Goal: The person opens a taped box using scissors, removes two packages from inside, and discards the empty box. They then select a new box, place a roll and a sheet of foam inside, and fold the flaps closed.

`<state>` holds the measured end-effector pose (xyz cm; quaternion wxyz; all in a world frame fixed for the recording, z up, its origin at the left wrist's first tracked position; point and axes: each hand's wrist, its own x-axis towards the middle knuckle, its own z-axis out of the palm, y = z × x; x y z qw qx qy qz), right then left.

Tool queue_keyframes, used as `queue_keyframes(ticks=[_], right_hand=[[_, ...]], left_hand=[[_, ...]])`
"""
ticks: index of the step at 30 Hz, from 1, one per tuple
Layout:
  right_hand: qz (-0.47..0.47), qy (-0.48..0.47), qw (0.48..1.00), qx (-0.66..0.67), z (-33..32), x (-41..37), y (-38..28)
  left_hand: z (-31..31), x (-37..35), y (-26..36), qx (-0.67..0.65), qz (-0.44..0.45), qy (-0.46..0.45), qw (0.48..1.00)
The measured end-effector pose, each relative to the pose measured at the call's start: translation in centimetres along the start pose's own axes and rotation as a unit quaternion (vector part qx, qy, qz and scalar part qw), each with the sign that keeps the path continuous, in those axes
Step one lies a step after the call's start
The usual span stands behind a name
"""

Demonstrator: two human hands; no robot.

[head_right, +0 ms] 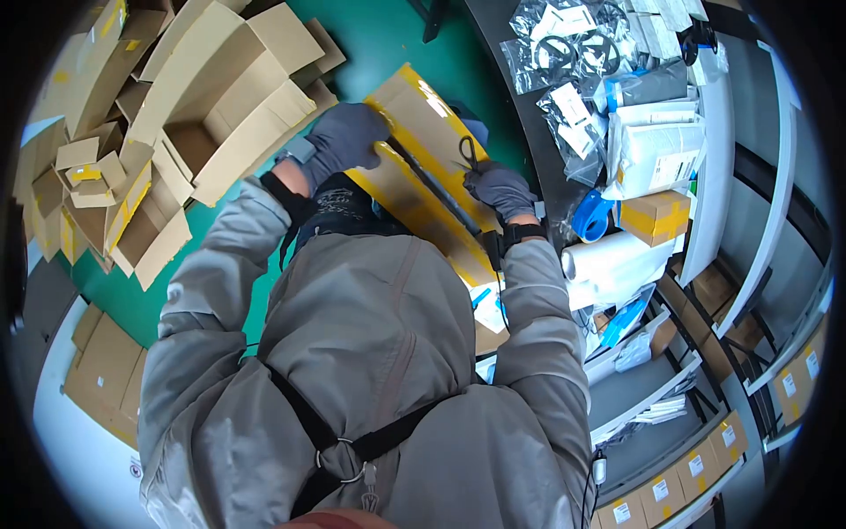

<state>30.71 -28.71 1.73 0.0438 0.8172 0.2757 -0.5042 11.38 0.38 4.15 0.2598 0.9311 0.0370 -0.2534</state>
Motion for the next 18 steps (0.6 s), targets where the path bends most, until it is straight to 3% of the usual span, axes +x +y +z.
queue_keyframes(ticks=[3, 7, 9, 11, 13, 18], right_hand=[[-0.023, 0.025, 0.999, -0.021, -0.1, 0.3, 0.6], [-0.003, -0.002, 1.000, -0.003, -1.4, 1.5, -0.1], [0.054, -0.059, 0.997, 0.002, -2.0, 1.3, -0.8], [0.053, -0.048, 0.997, 0.025, -2.1, 1.1, -0.2], [0.051, -0.040, 0.996, 0.055, -1.5, 0.5, 1.0], [0.048, -0.035, 0.996, 0.062, -2.8, -0.4, -0.9]], left_hand=[[0.1, 1.2, -2.2, -0.004, 0.002, 0.003, 1.000], [1.6, 5.5, -5.6, 0.068, 0.077, -0.077, 0.992], [2.2, 4.7, -4.4, 0.057, 0.057, -0.055, 0.995], [1.4, 3.4, -3.1, 0.065, 0.060, -0.046, 0.995], [1.1, -0.2, -2.0, -0.071, -0.026, 0.030, 0.997], [-4.1, -5.4, -0.8, -0.054, -0.047, 0.016, 0.997]])
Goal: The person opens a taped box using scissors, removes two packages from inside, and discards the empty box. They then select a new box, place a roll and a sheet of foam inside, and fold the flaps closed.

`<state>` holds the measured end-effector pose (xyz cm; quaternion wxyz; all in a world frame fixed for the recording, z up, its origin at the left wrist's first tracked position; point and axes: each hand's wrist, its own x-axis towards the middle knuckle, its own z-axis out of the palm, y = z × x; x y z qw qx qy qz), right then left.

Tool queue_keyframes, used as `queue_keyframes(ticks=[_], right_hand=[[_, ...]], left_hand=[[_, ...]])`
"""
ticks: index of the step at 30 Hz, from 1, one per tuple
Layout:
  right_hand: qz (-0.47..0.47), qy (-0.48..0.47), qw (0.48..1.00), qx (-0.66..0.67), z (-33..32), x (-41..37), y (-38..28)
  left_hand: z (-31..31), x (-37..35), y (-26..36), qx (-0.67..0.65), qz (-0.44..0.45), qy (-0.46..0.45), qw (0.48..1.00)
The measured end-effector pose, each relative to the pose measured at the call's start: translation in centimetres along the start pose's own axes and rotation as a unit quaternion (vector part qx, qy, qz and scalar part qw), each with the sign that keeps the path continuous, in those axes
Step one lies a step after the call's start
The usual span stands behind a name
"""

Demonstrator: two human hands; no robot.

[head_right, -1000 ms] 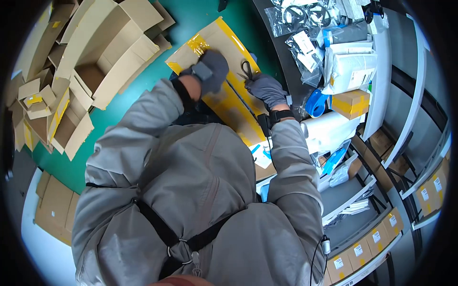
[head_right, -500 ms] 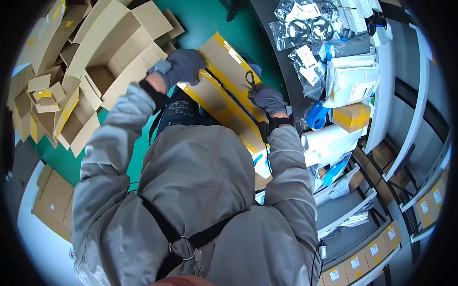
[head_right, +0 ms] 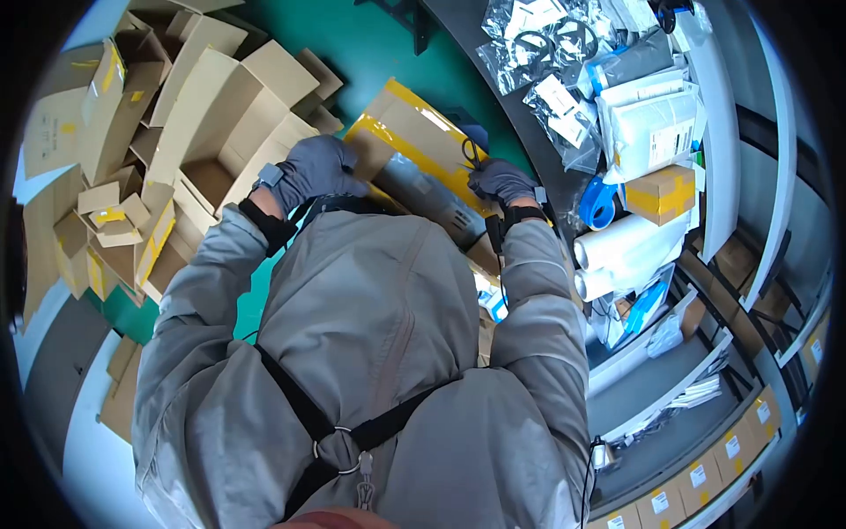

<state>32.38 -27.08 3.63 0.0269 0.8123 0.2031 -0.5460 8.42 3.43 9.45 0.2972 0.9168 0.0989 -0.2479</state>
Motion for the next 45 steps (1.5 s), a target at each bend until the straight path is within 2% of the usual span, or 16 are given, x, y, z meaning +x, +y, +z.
queue_keyframes(ticks=[3, 7, 12, 16, 20, 23, 28, 29, 32, 33, 35, 36, 39, 40, 43, 45], right_hand=[[-0.009, -0.001, 0.999, 0.049, -0.4, -0.6, 0.6], [-0.009, 0.005, 0.997, 0.079, 0.0, -0.7, 0.7], [-0.009, 0.074, 0.996, 0.043, 1.5, -0.8, 1.2], [-0.024, 0.020, 0.989, 0.148, 1.7, -1.0, 1.7], [-0.079, 0.267, 0.940, 0.196, 2.1, -2.0, 1.7], [-0.083, 0.337, 0.937, -0.025, 1.2, -0.7, 1.4], [0.004, 0.237, 0.931, 0.277, 3.6, 3.2, 2.6], [0.000, 0.243, 0.932, 0.270, 3.8, 3.6, 2.9], [-0.007, 0.258, 0.931, 0.257, 4.4, 3.6, 4.0], [-0.004, 0.250, 0.926, 0.283, 4.4, 3.7, 4.2], [0.001, 0.234, 0.914, 0.332, 4.2, 3.7, 4.1], [0.000, 0.235, 0.913, 0.334, 4.1, 3.6, 3.9], [-0.012, 0.218, 0.919, 0.329, 3.4, 3.1, 3.4], [-0.013, 0.221, 0.919, 0.326, 3.3, 3.1, 3.1], [-0.040, 0.191, 0.899, 0.391, 3.0, 3.1, 1.6], [-0.027, 0.188, 0.918, 0.349, 2.4, 2.5, 1.2]], left_hand=[[1.4, 2.4, -2.8, -0.286, -0.121, -0.095, 0.946], [3.0, 5.9, -5.2, -0.416, -0.216, -0.153, 0.870], [4.7, 9.2, -7.0, -0.545, -0.160, -0.181, 0.803], [4.3, 10.2, -6.5, -0.590, -0.274, -0.161, 0.743], [4.1, 10.6, -4.9, -0.481, -0.059, -0.099, 0.869], [2.1, 12.3, -1.2, 0.038, 0.032, -0.204, 0.978], [4.6, 13.0, -1.1, 0.102, 0.002, -0.145, 0.984], [4.4, 11.9, -2.7, -0.038, 0.004, -0.122, 0.992], [4.6, 10.3, -4.8, -0.311, 0.010, -0.070, 0.948], [5.3, 10.1, -4.6, -0.499, -0.044, -0.058, 0.863], [5.9, 9.7, -4.2, -0.801, -0.139, -0.027, 0.582], [5.9, 9.6, -3.9, -0.799, -0.138, -0.027, 0.584], [6.1, 9.5, -2.6, -0.618, -0.176, 0.023, 0.766], [6.9, 9.5, -2.8, -0.619, -0.172, 0.025, 0.766], [8.8, 9.1, -3.2, -0.476, -0.053, 0.144, 0.866], [8.7, 9.0, -3.2, -0.589, -0.113, 0.076, 0.797]])
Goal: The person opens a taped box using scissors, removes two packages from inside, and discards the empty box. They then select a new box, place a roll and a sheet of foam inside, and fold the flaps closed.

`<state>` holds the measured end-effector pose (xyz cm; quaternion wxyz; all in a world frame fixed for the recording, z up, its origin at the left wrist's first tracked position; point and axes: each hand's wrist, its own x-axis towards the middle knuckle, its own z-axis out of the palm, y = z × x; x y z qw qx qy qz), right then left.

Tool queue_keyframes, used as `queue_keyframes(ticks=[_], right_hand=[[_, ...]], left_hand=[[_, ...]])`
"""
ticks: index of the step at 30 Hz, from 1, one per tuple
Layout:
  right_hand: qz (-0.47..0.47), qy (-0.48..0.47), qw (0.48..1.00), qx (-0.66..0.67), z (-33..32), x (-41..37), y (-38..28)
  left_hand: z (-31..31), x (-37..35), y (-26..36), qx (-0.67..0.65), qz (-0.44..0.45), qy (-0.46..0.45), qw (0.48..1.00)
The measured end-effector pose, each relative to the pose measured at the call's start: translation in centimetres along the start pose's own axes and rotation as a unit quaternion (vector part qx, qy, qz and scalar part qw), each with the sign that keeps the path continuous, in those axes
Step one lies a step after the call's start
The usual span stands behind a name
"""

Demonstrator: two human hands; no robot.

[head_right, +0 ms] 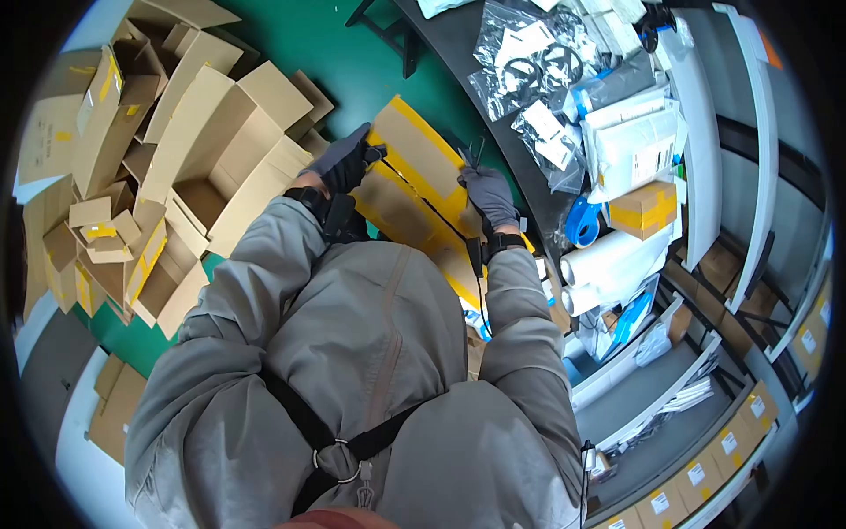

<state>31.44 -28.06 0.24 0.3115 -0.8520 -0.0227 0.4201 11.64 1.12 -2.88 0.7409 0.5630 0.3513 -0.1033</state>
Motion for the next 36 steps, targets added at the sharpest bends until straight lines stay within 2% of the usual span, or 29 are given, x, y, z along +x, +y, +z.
queue_keyframes(ticks=[1, 2, 3, 6, 7, 9, 10, 12, 13, 16, 17, 20, 24, 29, 36], right_hand=[[0.004, -0.004, 0.999, -0.043, -0.1, -0.1, -0.7], [0.008, -0.008, 0.996, -0.086, -0.1, 0.1, -1.6], [0.005, -0.014, 0.995, -0.098, -0.1, 0.2, -2.8], [-0.104, 0.012, 0.962, -0.252, -0.3, 0.4, -6.9], [-0.100, 0.002, 0.958, -0.268, 0.1, 0.0, -9.2], [-0.265, -0.030, 0.916, -0.301, 1.9, 0.1, -14.6], [-0.263, -0.041, 0.911, -0.315, 2.9, 0.5, -17.1], [-0.407, -0.094, 0.801, -0.429, 5.2, 1.6, -21.1], [-0.405, -0.105, 0.794, -0.441, 6.3, 2.1, -22.5], [-0.458, -0.184, 0.668, -0.557, 9.6, 3.9, -25.7], [-0.459, -0.196, 0.657, -0.565, 10.4, 4.7, -26.1], [-0.498, -0.235, 0.551, -0.626, 11.8, 6.7, -26.8], [-0.492, -0.256, 0.484, -0.677, 12.9, 8.2, -27.1], [-0.468, -0.306, 0.477, -0.678, 13.6, 9.0, -27.4], [-0.534, -0.280, 0.491, -0.628, 13.4, 9.3, -26.8]], left_hand=[[-0.1, -0.2, 0.6, -0.115, -0.103, -0.027, 0.988], [-0.2, -0.5, 1.2, -0.229, -0.202, -0.054, 0.951], [0.2, -1.0, 1.5, -0.241, -0.201, -0.050, 0.948], [2.9, -3.0, 1.6, -0.318, -0.122, 0.052, 0.939], [3.2, -3.4, 1.4, -0.335, -0.130, 0.055, 0.932], [3.7, -3.7, 1.3, -0.352, -0.135, 0.078, 0.923], [3.8, -3.6, 1.4, -0.361, -0.136, 0.089, 0.918], [3.8, -3.3, 1.8, -0.380, -0.154, 0.092, 0.908], [3.8, -3.1, 2.0, -0.382, -0.168, 0.093, 0.904], [4.3, -2.5, 2.0, -0.418, -0.186, 0.095, 0.884], [4.4, -2.3, 1.9, -0.433, -0.189, 0.096, 0.876], [4.3, -2.4, 2.2, -0.471, -0.195, 0.101, 0.855], [4.1, -2.6, 2.0, -0.495, -0.194, 0.105, 0.840], [4.2, -2.2, 1.2, -0.492, -0.176, 0.096, 0.847], [3.9, -2.7, 1.0, -0.498, -0.168, 0.086, 0.846]])
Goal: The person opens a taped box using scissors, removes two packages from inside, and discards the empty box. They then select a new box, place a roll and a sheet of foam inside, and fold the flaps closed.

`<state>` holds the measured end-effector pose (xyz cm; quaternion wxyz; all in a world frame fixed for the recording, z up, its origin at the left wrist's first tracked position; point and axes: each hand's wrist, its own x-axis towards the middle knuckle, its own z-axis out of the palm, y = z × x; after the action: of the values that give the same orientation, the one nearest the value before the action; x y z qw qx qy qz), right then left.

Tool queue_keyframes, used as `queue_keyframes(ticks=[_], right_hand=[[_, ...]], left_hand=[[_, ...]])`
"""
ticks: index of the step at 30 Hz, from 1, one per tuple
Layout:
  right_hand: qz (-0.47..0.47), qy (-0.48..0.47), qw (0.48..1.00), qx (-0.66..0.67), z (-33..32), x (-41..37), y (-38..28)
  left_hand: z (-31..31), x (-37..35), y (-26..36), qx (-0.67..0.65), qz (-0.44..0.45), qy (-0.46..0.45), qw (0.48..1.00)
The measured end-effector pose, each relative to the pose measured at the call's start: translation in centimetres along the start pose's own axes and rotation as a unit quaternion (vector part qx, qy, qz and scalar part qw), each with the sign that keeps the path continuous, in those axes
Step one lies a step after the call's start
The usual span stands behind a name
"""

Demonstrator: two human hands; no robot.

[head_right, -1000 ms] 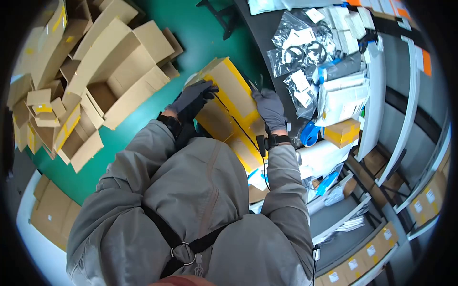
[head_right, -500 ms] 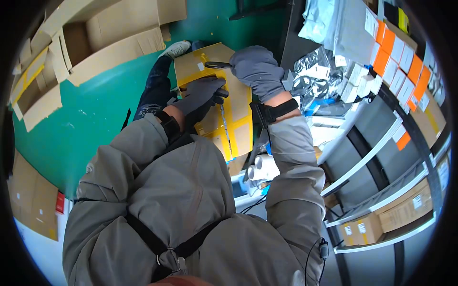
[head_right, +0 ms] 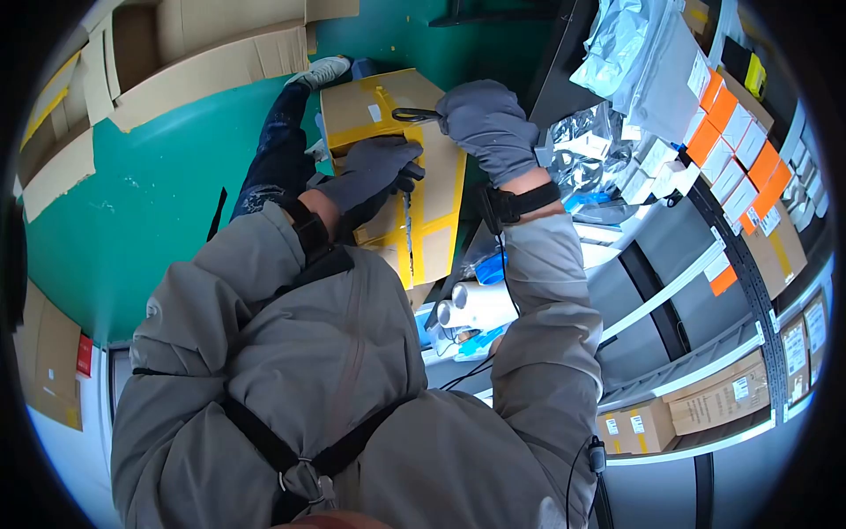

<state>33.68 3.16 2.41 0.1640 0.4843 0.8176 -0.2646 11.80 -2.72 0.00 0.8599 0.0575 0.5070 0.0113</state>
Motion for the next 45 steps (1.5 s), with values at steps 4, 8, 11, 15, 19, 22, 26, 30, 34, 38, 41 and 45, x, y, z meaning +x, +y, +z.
queue_keyframes(ticks=[4, 8, 11, 15, 19, 22, 26, 30, 34, 38, 41, 45], right_hand=[[0.006, 0.004, 1.000, -0.002, 0.3, -0.2, 0.2], [0.009, -0.014, 1.000, 0.018, -0.7, 0.4, -0.3], [-0.001, -0.037, 0.999, 0.017, -0.5, 1.1, 0.1], [-0.036, -0.050, 0.998, 0.018, 0.0, 1.9, -1.0], [-0.051, -0.006, 0.999, 0.001, 0.3, 2.4, -2.0], [-0.024, 0.007, 1.000, 0.014, -0.4, 1.1, -1.6], [0.029, -0.010, 0.998, 0.051, -0.7, -0.8, -0.4], [0.032, 0.011, 0.998, 0.058, 0.2, -1.0, 0.2], [0.043, 0.019, 0.995, 0.092, 0.4, -1.3, -0.4], [0.155, -0.033, 0.950, 0.268, 2.1, -2.5, 0.4], [0.242, -0.080, 0.819, 0.514, 5.4, -3.9, 1.5], [0.275, 0.080, 0.675, 0.679, 6.4, -7.3, 0.4]], left_hand=[[-0.4, 0.4, -0.4, 0.010, -0.001, -0.004, 1.000], [-0.7, 0.8, -0.9, -0.007, 0.008, -0.019, 1.000], [-0.7, 0.3, -0.5, -0.005, 0.008, -0.024, 1.000], [-0.3, 0.0, -0.3, 0.028, 0.017, -0.008, 0.999], [-0.4, 1.0, -1.0, 0.007, 0.028, -0.005, 1.000], [-0.4, 1.2, -1.5, 0.025, 0.039, -0.018, 0.999], [-0.4, 1.2, -1.6, 0.012, 0.056, -0.026, 0.998], [-0.4, 0.7, -1.1, 0.007, 0.029, -0.020, 0.999], [0.9, 0.1, 1.5, 0.074, -0.012, 0.020, 0.997], [1.8, 1.6, 3.0, 0.040, -0.014, 0.007, 0.999], [0.7, 6.2, 0.5, 0.172, 0.080, 0.005, 0.982], [1.6, 4.7, 0.8, 0.437, 0.199, 0.037, 0.876]])
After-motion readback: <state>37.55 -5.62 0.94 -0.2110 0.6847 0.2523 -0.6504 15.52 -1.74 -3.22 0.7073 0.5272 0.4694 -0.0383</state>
